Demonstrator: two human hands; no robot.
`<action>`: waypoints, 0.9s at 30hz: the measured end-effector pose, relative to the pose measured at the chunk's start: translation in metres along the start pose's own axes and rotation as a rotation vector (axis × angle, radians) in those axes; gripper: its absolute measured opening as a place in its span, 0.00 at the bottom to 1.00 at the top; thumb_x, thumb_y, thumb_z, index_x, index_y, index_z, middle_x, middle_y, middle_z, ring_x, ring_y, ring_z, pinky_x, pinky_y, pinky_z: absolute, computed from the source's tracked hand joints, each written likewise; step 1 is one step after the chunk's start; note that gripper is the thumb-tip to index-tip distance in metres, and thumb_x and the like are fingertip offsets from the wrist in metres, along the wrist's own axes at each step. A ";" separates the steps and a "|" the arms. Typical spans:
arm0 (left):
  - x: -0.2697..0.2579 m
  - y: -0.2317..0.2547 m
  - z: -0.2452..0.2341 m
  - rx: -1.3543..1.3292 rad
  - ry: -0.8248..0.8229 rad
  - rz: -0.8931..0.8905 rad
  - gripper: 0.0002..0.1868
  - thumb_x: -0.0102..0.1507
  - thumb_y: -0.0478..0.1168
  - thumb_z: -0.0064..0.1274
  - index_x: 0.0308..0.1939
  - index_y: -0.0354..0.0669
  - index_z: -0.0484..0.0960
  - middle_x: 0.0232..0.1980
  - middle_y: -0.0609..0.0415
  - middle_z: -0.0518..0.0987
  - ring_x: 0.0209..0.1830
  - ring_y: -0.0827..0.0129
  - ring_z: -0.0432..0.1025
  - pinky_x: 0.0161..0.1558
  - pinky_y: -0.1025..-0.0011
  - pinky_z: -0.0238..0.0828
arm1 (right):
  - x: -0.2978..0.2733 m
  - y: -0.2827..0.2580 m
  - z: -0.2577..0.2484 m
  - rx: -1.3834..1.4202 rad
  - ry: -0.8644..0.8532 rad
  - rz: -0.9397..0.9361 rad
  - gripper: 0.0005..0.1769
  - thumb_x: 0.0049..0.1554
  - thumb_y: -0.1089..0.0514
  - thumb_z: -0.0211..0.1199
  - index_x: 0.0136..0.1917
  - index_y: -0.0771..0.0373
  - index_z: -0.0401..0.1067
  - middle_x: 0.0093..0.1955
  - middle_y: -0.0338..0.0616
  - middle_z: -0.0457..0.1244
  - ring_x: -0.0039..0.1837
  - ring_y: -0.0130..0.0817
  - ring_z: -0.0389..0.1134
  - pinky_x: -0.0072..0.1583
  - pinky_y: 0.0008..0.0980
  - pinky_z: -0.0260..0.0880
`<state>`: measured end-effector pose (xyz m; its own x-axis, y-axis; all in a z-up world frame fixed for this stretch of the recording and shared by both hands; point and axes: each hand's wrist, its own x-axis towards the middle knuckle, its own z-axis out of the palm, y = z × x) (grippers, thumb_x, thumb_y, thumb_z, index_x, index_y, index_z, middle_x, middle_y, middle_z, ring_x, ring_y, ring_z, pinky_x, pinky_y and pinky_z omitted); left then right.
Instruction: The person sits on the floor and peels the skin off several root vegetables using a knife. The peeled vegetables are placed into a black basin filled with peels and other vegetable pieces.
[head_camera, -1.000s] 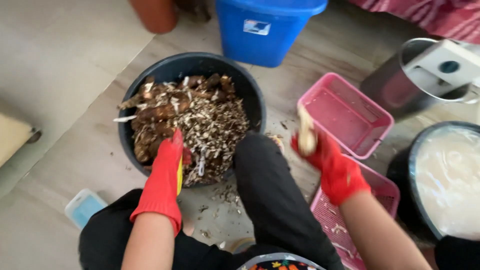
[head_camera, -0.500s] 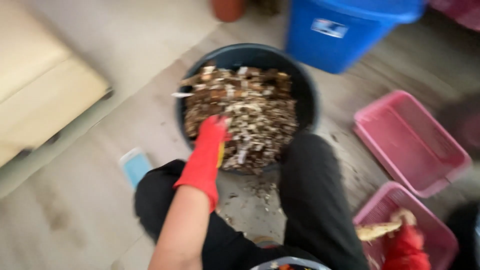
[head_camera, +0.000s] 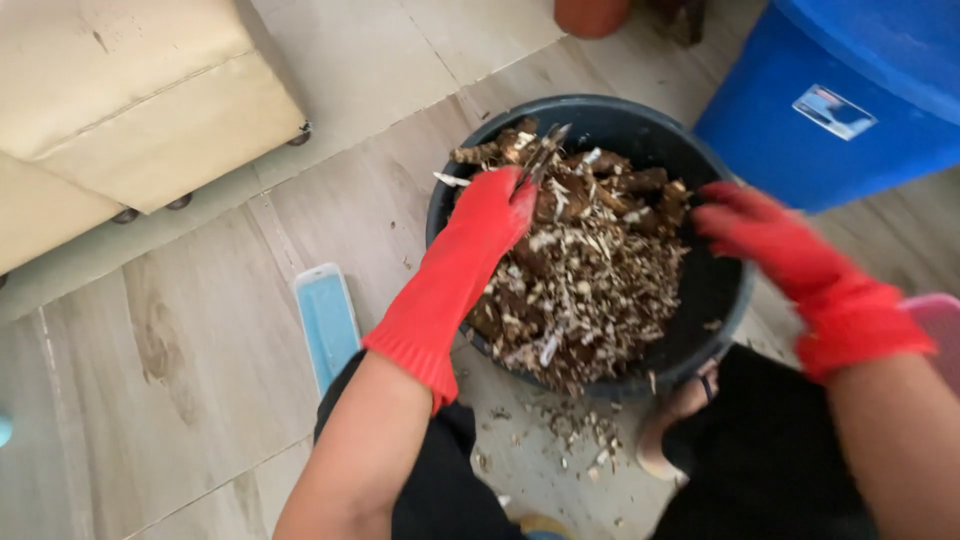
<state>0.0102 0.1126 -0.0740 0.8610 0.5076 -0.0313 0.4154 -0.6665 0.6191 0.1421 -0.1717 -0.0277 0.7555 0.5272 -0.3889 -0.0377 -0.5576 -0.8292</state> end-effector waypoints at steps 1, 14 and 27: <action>0.007 -0.019 0.013 -0.003 0.001 -0.006 0.19 0.68 0.54 0.40 0.30 0.45 0.72 0.32 0.45 0.79 0.32 0.43 0.74 0.35 0.49 0.61 | 0.028 0.019 0.015 -0.004 -0.006 0.001 0.37 0.57 0.49 0.55 0.79 0.56 0.58 0.73 0.47 0.60 0.69 0.41 0.62 0.66 0.41 0.66; -0.038 0.032 -0.050 -0.292 -0.010 -0.049 0.31 0.64 0.58 0.47 0.70 0.59 0.70 0.63 0.51 0.79 0.65 0.54 0.72 0.65 0.52 0.70 | 0.236 0.117 0.204 -0.664 0.007 -0.597 0.36 0.57 0.35 0.57 0.75 0.47 0.65 0.73 0.47 0.61 0.76 0.47 0.58 0.76 0.51 0.56; -0.048 0.054 -0.055 -0.413 0.007 -0.126 0.31 0.66 0.56 0.47 0.71 0.50 0.70 0.66 0.42 0.76 0.69 0.52 0.69 0.70 0.52 0.64 | 0.144 0.057 0.181 -0.113 0.059 -0.241 0.50 0.43 0.42 0.79 0.71 0.65 0.62 0.64 0.65 0.64 0.71 0.63 0.62 0.69 0.61 0.62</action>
<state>-0.0248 0.0825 0.0044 0.8084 0.5757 -0.1227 0.3639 -0.3250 0.8729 0.1307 -0.0118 -0.2034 0.7709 0.6170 -0.1583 0.2187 -0.4899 -0.8439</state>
